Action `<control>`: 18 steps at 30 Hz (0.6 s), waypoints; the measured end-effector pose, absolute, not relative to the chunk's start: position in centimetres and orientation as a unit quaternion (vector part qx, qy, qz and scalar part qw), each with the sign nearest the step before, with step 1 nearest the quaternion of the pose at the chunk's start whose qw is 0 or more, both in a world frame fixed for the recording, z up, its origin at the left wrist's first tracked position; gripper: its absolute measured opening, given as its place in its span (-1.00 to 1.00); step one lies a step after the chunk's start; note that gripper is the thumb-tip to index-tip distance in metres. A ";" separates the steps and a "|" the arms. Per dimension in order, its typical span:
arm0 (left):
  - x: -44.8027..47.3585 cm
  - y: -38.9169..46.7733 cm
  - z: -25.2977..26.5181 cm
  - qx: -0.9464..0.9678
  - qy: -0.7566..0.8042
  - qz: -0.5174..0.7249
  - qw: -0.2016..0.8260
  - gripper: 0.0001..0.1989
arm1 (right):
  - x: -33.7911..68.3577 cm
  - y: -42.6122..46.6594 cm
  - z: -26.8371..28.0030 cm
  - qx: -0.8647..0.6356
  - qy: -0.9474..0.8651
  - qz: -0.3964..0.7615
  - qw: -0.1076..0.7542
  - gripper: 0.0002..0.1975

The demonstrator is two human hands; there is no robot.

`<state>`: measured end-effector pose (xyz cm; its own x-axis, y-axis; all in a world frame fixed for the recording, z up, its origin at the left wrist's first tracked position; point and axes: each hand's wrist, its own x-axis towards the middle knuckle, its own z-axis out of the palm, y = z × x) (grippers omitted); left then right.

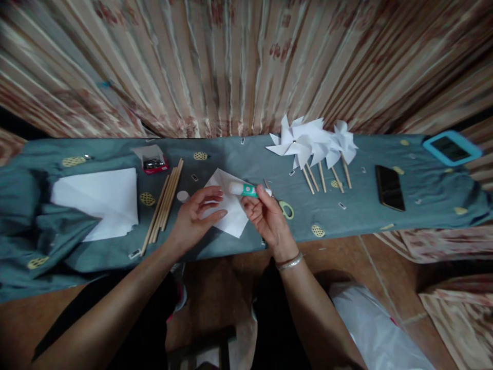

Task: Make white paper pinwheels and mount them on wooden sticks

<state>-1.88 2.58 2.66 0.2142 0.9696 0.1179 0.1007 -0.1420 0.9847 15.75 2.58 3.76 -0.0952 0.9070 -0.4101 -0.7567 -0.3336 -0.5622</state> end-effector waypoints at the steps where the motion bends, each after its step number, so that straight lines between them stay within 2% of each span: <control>1: -2.0 2.4 2.5 0.673 0.438 0.419 0.423 -0.59 | 16.3 2.8 3.9 -0.363 -0.103 0.724 0.577 -0.82; 4: -2.0 1.4 1.9 0.817 0.417 0.313 0.245 -0.58 | 17.1 3.0 3.9 -0.370 -0.099 0.702 0.601 -0.77; 7: -1.7 0.5 1.4 0.870 0.415 0.223 0.146 -0.46 | 16.7 2.8 3.6 -0.392 -0.127 0.693 0.592 -0.77; 12: -1.4 -0.2 0.8 0.881 0.429 0.167 0.112 -0.38 | 16.1 2.7 3.4 -0.475 -0.220 0.628 0.576 -0.77; 18: -1.6 -0.1 0.5 0.880 0.433 0.156 0.116 -0.40 | 16.2 3.2 2.6 -0.521 -0.291 0.578 0.557 -0.75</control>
